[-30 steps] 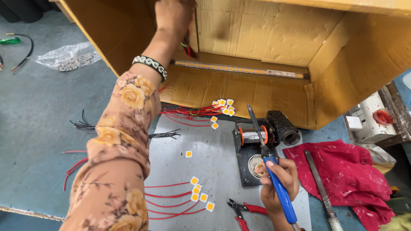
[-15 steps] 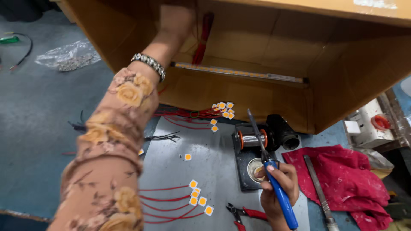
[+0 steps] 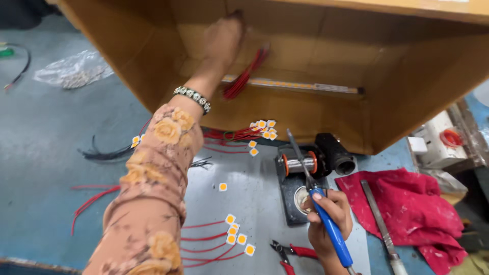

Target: The person solders red wires to small square LED modules on a workbench. They repeatedly pick up a wire, position it on an LED, apply solder with a soldering iron, and place the finished unit aside. The process is repeated for multiple LEDs throughout the clip.

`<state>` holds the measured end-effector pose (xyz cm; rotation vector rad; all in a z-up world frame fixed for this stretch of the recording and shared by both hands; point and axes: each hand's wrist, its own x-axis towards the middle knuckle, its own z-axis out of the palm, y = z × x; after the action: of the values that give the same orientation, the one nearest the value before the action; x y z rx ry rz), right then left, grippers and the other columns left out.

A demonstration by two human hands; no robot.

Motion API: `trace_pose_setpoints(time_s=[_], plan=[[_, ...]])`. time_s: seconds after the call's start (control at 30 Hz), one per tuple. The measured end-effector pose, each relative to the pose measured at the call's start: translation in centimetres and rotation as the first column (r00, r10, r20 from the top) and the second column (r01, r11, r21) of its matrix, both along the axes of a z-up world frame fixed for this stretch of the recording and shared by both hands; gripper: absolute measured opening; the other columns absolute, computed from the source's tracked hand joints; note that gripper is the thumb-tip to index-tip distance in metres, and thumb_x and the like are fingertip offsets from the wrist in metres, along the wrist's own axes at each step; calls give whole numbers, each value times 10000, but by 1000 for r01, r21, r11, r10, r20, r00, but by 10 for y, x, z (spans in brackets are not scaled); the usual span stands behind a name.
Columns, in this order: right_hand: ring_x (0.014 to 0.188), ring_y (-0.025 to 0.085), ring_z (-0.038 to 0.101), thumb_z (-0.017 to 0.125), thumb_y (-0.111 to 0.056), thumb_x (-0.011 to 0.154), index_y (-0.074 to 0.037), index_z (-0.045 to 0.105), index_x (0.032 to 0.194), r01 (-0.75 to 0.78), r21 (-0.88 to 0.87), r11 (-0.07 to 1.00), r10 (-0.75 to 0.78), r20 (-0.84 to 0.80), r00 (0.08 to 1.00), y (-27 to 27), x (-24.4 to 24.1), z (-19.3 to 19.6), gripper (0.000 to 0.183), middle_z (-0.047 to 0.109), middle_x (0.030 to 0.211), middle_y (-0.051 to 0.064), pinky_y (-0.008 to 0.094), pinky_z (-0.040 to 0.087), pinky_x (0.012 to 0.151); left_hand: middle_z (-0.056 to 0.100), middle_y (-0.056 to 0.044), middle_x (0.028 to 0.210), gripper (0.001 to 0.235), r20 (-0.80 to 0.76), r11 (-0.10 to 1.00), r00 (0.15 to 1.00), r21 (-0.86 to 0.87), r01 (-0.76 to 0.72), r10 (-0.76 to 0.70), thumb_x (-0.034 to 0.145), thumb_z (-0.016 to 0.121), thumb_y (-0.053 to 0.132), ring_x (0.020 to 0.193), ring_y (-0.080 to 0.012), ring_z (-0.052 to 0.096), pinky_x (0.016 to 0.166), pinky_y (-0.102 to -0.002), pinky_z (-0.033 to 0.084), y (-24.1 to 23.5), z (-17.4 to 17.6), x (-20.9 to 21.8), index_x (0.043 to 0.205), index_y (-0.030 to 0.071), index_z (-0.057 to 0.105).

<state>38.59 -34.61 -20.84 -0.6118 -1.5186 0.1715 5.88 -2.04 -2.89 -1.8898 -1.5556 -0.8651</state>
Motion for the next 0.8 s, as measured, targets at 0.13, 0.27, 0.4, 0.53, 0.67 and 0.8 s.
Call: trace_pose_setpoints(time_s=[0.13,0.27,0.4,0.53,0.67,0.8], plan=[[776,160,686,606,-416,1030,-83,568,1241,-19,-16,1000,19,-5,1000,2,-5,6,396,625,957,110,267,538,707,719,-237,864,321,-36,997,998,-59,-50,48,952,675,363,817,-452,699,683,-559,537,-11,12,12,1089,73,659],[781,158,681,601,-415,1046,-90,558,1246,-30,-12,999,30,7,1000,5,-1,8,384,642,938,92,277,534,725,730,-211,885,229,174,995,985,-101,-1,19,990,649,339,814,-389,737,696,-513,562,-14,13,6,1042,120,696],[799,180,650,586,-416,1057,-104,555,1256,5,13,1000,-5,43,999,3,-2,10,371,664,899,60,254,522,696,739,-178,793,258,44,991,990,6,132,-133,960,720,316,731,-361,709,597,-466,532,-30,1,5,1001,66,673],[732,122,637,569,-447,1057,-88,530,1249,3,-8,1000,-3,-1,1000,-4,6,4,410,655,919,99,223,501,636,714,-52,778,179,694,799,578,-6,601,-429,1020,586,184,667,-118,692,628,-317,575,-82,-35,11,935,28,608],[668,114,615,566,-480,1054,-74,493,1252,-34,60,998,39,-90,995,6,5,3,457,637,903,105,197,476,554,717,-38,746,247,702,800,627,-137,585,-338,1030,636,211,674,-95,659,642,-281,530,-188,-83,1,881,16,666],[659,142,618,555,-492,1081,-74,478,1269,-74,94,993,83,-95,992,4,6,-3,465,611,902,119,184,476,527,744,-42,788,242,609,845,792,-399,355,-45,971,674,286,686,-175,690,628,-328,526,-313,-131,-19,929,49,696]])
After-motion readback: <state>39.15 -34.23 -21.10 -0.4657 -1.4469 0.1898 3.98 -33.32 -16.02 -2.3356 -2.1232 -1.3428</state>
